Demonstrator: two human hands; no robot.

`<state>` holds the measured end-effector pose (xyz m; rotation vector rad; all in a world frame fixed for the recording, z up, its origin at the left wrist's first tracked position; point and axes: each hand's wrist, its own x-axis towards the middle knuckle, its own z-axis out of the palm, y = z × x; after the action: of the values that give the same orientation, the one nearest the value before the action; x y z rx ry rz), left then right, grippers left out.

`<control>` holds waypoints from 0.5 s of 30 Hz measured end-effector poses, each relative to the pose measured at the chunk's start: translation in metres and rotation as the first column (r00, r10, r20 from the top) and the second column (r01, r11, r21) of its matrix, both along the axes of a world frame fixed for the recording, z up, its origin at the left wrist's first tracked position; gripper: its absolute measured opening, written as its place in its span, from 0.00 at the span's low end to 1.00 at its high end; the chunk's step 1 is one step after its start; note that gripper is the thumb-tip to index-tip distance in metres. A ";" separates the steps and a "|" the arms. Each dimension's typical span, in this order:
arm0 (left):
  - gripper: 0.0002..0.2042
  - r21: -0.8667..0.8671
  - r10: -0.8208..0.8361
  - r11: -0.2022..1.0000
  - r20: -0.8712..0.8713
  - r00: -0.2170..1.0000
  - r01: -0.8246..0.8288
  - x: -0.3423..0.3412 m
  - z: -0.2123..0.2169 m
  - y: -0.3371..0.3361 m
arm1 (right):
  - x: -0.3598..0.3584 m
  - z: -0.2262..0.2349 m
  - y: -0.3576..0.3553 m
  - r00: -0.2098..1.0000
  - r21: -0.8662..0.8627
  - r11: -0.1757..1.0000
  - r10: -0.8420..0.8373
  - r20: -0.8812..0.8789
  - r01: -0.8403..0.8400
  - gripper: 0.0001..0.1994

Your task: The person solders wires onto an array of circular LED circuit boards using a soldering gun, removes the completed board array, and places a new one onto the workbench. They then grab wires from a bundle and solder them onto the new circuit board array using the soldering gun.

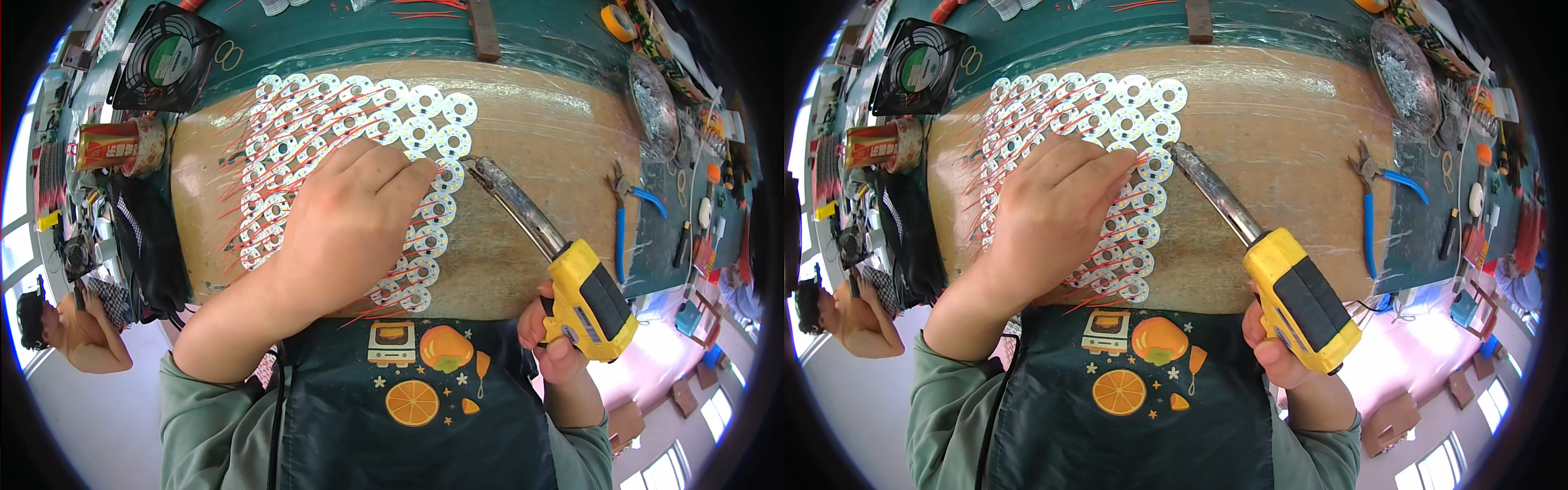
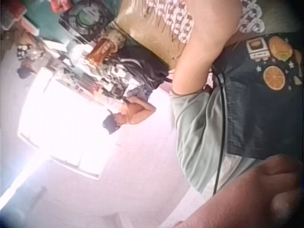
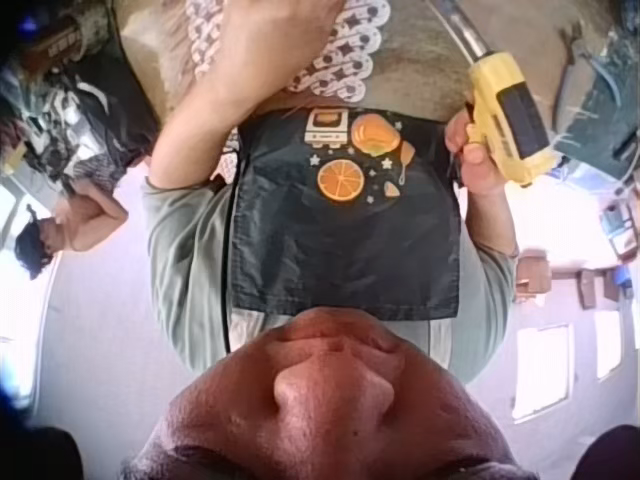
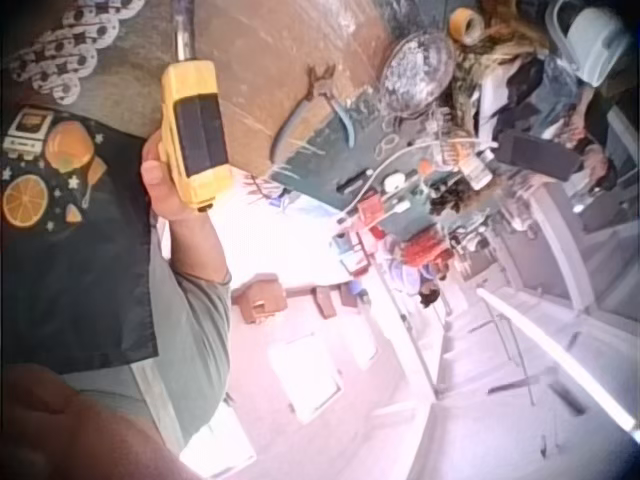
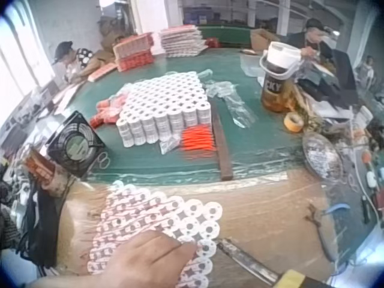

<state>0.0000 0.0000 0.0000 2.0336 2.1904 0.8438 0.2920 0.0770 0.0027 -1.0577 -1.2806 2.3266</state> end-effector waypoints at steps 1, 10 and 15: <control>0.11 -0.001 -0.009 1.000 -0.018 1.000 0.009 -0.001 -0.001 0.000 | 0.000 -0.001 -0.001 1.000 0.023 1.000 -0.002 0.011 0.002 0.44; 0.10 0.027 -0.029 0.999 0.007 1.000 0.029 0.001 -0.009 0.003 | 0.005 -0.001 -0.001 0.999 0.098 0.995 0.012 0.041 -0.016 0.44; 0.10 0.037 -0.018 0.999 -0.022 1.000 0.019 0.002 -0.011 0.004 | 0.006 -0.005 -0.001 0.999 0.089 0.996 0.020 0.050 -0.024 0.44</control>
<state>0.0017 0.0037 -0.0108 2.0857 2.1798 0.8710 0.2977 0.0756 -0.0019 -1.0828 -1.4068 2.2495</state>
